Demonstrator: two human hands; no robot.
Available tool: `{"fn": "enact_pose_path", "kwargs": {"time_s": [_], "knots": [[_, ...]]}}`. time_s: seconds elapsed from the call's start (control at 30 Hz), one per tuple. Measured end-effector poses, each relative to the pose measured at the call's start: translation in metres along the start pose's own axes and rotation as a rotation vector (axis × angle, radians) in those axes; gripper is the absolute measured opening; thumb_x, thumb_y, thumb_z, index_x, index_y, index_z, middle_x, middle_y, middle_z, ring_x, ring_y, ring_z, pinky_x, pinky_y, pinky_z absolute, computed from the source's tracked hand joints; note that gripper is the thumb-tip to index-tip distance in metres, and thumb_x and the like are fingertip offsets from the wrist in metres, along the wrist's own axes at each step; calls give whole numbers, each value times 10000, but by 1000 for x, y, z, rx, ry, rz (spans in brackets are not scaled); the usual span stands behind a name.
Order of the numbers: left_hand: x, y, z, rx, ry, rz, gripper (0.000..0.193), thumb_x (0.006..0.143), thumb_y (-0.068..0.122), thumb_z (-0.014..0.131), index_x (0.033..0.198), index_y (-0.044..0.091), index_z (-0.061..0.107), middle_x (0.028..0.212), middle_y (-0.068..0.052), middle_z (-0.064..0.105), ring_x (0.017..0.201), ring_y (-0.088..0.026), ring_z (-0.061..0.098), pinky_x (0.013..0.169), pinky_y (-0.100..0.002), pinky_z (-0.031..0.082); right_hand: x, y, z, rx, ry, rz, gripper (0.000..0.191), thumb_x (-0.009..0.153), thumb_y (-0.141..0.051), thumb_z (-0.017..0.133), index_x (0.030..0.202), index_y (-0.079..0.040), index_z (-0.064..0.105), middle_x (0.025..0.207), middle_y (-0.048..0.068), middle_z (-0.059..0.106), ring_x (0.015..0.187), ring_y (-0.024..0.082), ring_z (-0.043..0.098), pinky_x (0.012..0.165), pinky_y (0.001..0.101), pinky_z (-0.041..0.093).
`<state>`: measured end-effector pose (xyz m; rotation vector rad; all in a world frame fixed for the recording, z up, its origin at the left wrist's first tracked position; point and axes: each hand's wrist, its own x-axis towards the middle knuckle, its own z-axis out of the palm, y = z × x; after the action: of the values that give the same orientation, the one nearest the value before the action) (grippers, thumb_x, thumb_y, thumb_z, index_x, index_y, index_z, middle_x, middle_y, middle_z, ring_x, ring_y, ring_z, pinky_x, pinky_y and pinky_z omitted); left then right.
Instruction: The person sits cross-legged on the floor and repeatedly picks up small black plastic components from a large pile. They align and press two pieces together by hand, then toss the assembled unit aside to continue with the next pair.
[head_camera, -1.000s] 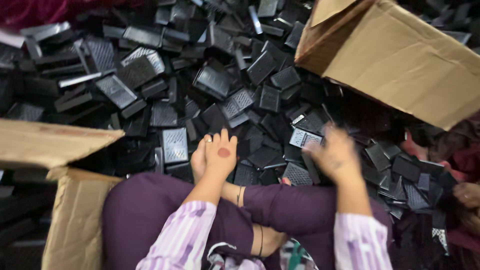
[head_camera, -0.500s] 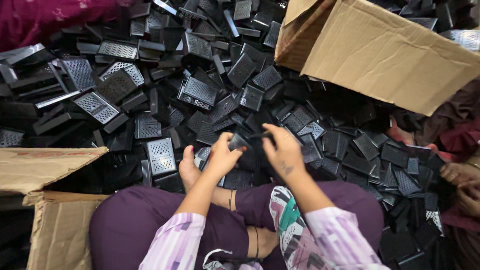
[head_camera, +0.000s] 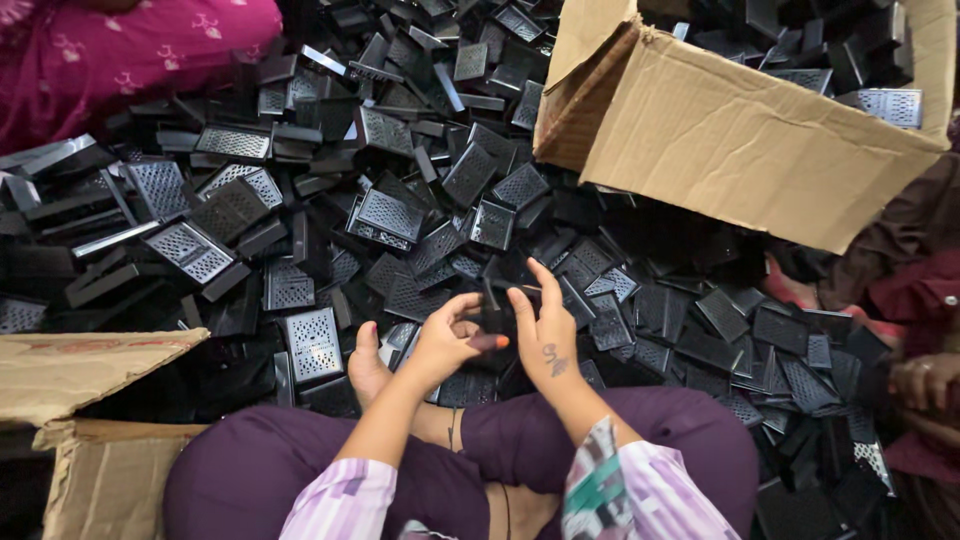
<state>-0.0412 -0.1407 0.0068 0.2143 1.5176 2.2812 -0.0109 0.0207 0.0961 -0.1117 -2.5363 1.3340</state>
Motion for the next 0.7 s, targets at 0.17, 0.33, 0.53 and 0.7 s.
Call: {"fn": "enact_pose_path", "kwargs": {"time_s": [0.17,0.33,0.53,0.7], "knots": [[7,-6,-10,-60,173,101,599,788,-55,748,1369,-50,599,1096,-97,729,934,-137,706,833,-266,573,-10,3,7,367,-382,-142,552,1134,-371,325,1569,-41,406,1505,205,560,1431,326,506,1195,374,331],[8,0,-17,-238,150,143,551,850,-66,651,1394,-72,564,1315,-101,683,1153,-145,680,1005,-256,542,-13,-7,9,138,-327,-241,644,1071,-353,441,1606,-28,287,1453,201,492,1380,320,463,1173,398,322],[4,6,-13,-346,216,-42,578,854,-55,582,1431,-43,542,1310,-96,660,1150,-171,653,849,-276,539,-11,-11,9,183,-298,-207,637,1079,-360,438,1610,-48,273,1422,185,483,1337,308,481,1150,397,343],[1,14,-8,-215,130,23,587,827,-30,647,1410,-20,578,1313,-75,682,1137,-158,668,902,-272,540,-10,-6,9,209,-311,-189,625,1086,-370,421,1607,-52,287,1442,181,467,1363,307,471,1161,392,336]]}}
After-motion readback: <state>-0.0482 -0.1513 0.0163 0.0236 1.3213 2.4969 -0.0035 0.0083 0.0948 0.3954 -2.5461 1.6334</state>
